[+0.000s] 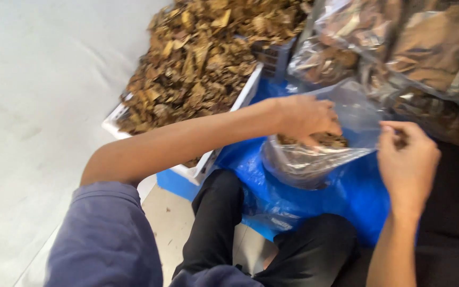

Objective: Picking up handfuls of dried leaves from a white plastic crate and stuffing them into a clear plastic bag.

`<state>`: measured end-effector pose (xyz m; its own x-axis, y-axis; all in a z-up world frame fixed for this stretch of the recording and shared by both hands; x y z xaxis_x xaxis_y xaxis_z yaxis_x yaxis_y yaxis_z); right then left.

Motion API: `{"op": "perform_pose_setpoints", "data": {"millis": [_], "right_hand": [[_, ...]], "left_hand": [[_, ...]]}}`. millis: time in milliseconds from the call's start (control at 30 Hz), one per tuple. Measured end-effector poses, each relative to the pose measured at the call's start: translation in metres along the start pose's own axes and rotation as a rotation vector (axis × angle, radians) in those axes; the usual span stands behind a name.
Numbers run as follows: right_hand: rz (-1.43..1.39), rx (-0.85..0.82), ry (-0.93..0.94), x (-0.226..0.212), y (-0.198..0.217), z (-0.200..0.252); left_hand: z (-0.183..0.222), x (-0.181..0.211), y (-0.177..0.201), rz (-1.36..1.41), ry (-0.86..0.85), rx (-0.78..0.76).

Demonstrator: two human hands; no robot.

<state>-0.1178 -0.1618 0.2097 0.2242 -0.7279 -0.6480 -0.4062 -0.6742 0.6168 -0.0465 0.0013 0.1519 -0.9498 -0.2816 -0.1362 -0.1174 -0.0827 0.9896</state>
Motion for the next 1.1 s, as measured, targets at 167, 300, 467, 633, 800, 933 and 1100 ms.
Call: {"op": "perform_pose_setpoints", "data": {"millis": [167, 300, 467, 633, 800, 933, 1100], "right_hand": [[0.017, -0.009, 0.039, 0.012, -0.004, 0.003], [-0.058, -0.047, -0.008, 0.023, -0.01, 0.005], [-0.017, -0.037, -0.047, 0.045, -0.016, 0.004], [0.054, -0.009, -0.059, 0.035, -0.012, 0.009], [0.101, 0.02, -0.028, 0.034, -0.008, 0.013], [0.121, 0.023, -0.051, 0.031, -0.006, 0.015], [0.18, 0.054, -0.005, 0.021, -0.004, 0.015]], "left_hand": [[0.143, 0.038, 0.139, 0.297, -0.014, 0.717], [0.242, 0.031, 0.121, 0.336, 0.106, 0.903], [0.332, -0.006, -0.034, 0.599, 0.964, 0.513], [0.327, -0.003, -0.098, 0.396, 0.931, 0.428], [0.309, -0.013, -0.157, 0.176, 0.989, 0.318], [0.304, -0.013, -0.159, 0.007, 1.063, 0.355], [0.305, -0.012, -0.148, -0.097, 1.092, 0.382]]}}
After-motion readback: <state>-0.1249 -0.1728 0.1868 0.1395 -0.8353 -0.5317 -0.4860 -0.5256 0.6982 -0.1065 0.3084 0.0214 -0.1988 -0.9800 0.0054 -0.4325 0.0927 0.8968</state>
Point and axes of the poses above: each hand's wrist, its own z-axis away from the middle knuckle, its own y-axis out of the back of the hand, x = y × z, the point moved 8 cm from there along -z, towards the middle knuckle, and after that the axes turned 10 degrees about -y, right-handed, at the moved point
